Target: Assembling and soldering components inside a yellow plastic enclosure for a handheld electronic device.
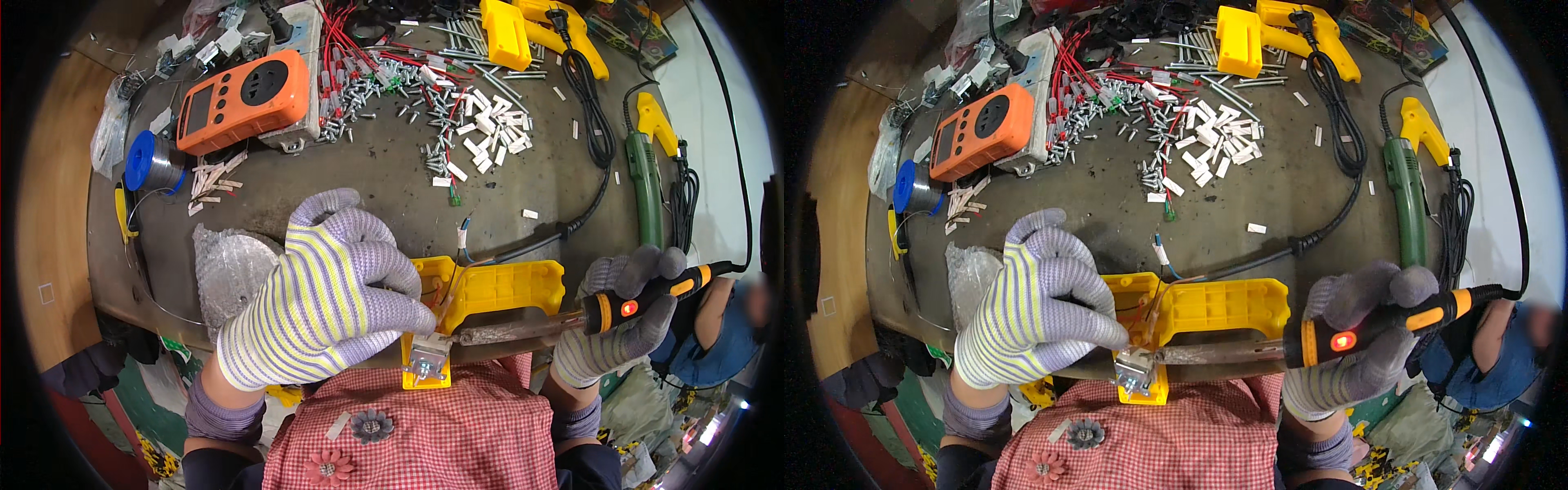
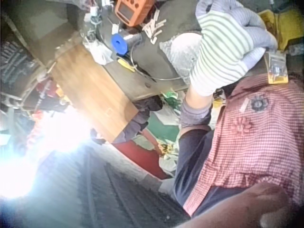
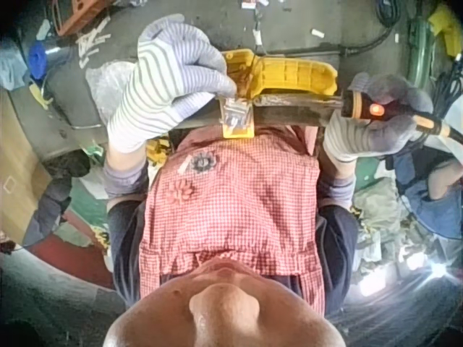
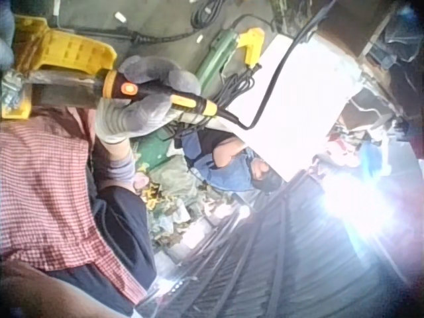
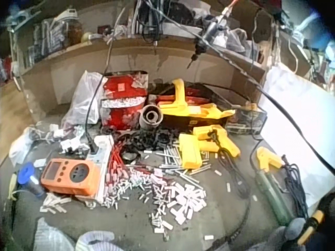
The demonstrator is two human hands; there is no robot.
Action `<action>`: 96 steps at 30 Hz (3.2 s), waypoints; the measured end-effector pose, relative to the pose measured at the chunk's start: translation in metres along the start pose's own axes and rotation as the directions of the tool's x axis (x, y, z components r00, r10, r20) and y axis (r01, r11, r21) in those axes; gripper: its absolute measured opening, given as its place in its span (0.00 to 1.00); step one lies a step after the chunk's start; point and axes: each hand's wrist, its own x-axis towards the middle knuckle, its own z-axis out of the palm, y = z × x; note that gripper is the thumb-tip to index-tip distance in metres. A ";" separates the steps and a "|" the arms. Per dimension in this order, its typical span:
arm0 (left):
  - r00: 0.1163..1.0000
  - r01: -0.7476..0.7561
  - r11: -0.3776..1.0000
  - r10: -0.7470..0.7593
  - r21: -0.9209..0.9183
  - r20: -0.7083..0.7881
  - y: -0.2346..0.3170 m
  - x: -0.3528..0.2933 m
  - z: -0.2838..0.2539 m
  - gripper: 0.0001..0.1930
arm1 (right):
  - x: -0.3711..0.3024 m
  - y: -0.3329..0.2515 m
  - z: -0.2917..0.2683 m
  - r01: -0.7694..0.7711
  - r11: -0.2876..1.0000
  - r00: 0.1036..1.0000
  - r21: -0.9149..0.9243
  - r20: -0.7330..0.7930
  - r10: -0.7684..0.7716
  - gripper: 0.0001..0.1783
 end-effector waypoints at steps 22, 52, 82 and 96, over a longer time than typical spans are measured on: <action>1.000 0.003 1.000 -0.003 0.009 0.017 -0.002 0.000 0.001 0.09 | -0.001 0.000 0.003 -0.036 0.999 0.999 0.002 -0.022 0.036 0.20; 0.820 0.371 0.928 -0.317 0.022 -0.476 0.003 -0.055 -0.014 0.12 | -0.005 0.007 -0.014 -0.052 0.996 0.999 0.076 -0.007 0.053 0.18; 0.977 0.021 0.929 0.060 0.369 -0.207 0.042 -0.019 0.008 0.11 | -0.012 0.005 -0.007 0.005 1.000 0.999 -0.018 -0.039 -0.006 0.23; 0.976 -0.100 0.886 0.177 0.454 -0.130 0.037 -0.014 0.010 0.15 | -0.013 0.004 -0.008 0.003 1.000 1.000 -0.002 -0.017 -0.003 0.25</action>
